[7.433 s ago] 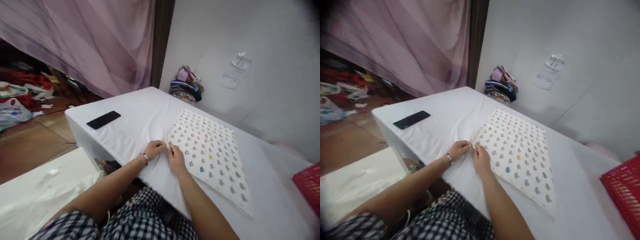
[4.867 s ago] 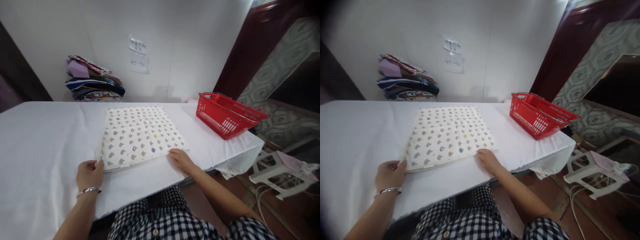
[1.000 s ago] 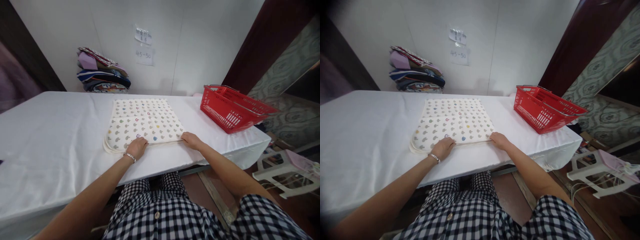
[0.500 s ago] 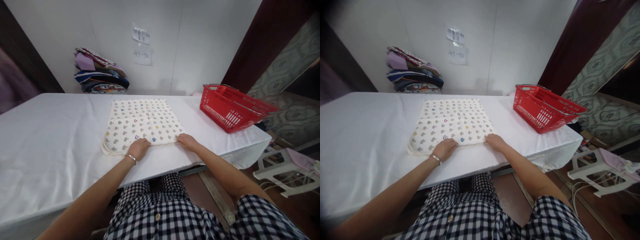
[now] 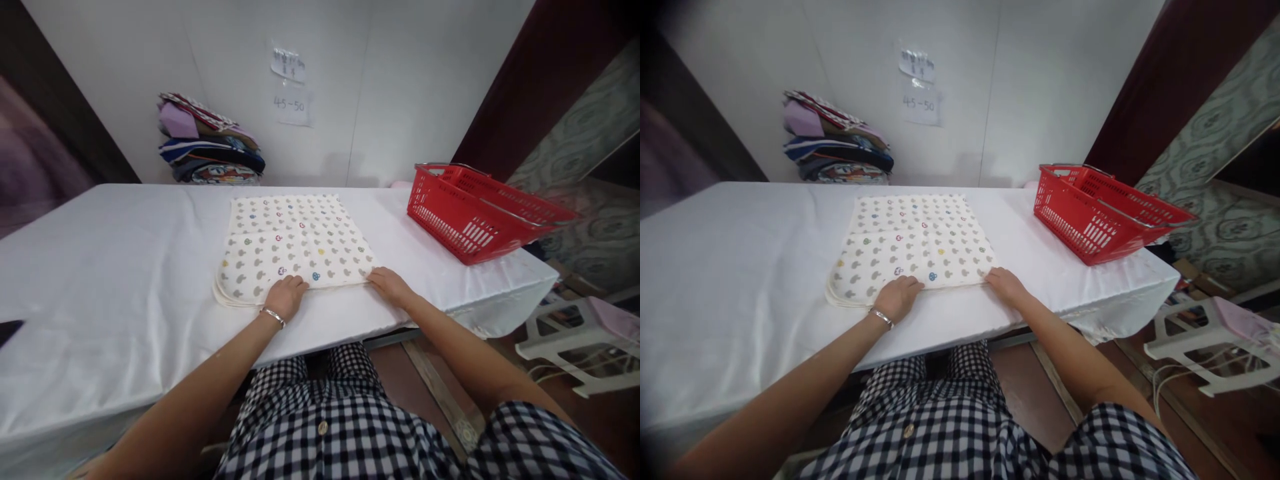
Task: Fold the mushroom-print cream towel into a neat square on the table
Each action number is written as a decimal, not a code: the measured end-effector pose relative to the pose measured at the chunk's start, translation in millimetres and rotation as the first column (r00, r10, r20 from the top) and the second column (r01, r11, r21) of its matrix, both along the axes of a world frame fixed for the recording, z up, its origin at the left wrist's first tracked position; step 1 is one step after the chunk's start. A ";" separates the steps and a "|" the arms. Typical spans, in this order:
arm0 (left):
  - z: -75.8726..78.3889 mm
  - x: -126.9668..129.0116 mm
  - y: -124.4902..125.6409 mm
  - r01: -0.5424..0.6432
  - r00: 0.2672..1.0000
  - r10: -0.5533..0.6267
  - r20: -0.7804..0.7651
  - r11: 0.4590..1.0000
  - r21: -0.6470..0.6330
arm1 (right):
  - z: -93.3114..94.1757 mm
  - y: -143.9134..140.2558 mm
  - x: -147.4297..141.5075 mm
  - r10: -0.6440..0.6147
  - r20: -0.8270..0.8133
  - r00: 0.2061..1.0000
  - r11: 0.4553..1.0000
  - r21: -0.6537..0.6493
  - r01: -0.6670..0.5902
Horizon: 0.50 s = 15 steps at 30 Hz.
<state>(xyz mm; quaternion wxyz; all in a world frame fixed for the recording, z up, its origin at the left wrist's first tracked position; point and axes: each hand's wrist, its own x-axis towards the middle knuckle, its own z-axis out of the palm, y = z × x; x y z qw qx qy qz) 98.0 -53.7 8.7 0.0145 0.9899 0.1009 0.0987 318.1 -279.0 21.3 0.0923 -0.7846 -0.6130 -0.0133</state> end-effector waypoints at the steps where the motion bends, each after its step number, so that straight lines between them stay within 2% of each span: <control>1: -0.4 -1.4 0.0 0.005 1.000 -0.005 -0.004 1.000 0.001 | -3.5 -3.7 2.7 -0.004 -0.006 1.000 0.999 0.035 0.004; 6: -0.5 -8.0 2.2 -0.002 1.000 0.003 0.008 0.999 -0.037 | -15.7 -17.1 13.7 -0.002 -0.118 0.993 0.986 0.167 0.022; 8: 0.3 -11.1 4.0 0.014 1.000 -0.013 0.023 0.998 -0.064 | -14.1 -17.7 16.6 -0.082 -0.203 0.976 0.974 0.190 0.121; 10: 0.9 -14.7 6.6 0.051 0.998 -0.048 0.039 0.996 -0.076 | -9.1 -15.0 20.1 -0.285 -0.254 0.924 0.940 0.117 0.322; 12: 1.3 -18.8 9.4 0.096 0.995 -0.092 0.048 0.992 -0.079 | -3.1 -9.4 25.2 -0.491 -0.247 0.835 0.863 -0.012 0.504; 13: 1.5 -21.0 10.6 0.112 0.993 -0.108 0.048 0.991 -0.077 | -0.4 -5.8 28.3 -0.556 -0.236 0.797 0.828 -0.071 0.557; 15: 2.1 -25.8 11.8 0.120 0.992 -0.118 0.036 0.991 -0.065 | 3.7 2.5 34.1 -0.606 -0.232 0.761 0.795 -0.164 0.584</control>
